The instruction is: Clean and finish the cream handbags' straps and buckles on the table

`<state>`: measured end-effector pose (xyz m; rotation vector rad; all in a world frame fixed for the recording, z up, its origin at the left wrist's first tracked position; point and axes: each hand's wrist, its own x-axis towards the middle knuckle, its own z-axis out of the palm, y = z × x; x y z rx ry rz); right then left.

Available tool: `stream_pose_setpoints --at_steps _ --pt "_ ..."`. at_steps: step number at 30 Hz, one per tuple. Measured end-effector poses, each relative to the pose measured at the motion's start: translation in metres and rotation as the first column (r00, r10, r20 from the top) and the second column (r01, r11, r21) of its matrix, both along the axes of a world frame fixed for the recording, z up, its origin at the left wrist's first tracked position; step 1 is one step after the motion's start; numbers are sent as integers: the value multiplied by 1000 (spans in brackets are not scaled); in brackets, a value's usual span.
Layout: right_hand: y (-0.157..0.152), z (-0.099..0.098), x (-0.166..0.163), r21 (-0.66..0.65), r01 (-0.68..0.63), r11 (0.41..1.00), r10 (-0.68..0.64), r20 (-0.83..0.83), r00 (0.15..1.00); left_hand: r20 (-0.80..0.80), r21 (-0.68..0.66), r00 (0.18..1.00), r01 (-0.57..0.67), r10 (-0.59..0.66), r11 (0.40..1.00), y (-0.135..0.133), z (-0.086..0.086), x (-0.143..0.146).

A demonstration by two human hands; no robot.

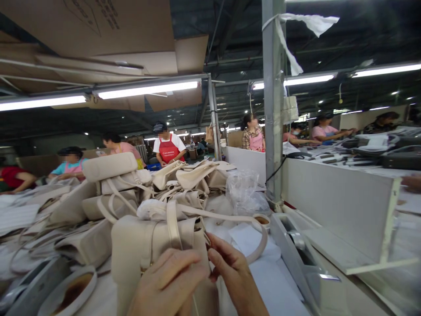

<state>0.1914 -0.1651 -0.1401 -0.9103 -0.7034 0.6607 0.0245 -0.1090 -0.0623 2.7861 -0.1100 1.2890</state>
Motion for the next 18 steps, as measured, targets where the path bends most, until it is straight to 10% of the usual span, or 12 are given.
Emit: stream_pose_setpoints --at_steps 18 --pt "-6 -1 -2 53 162 985 -160 -40 986 21 -116 1000 17 -15 993 28 -18 2"
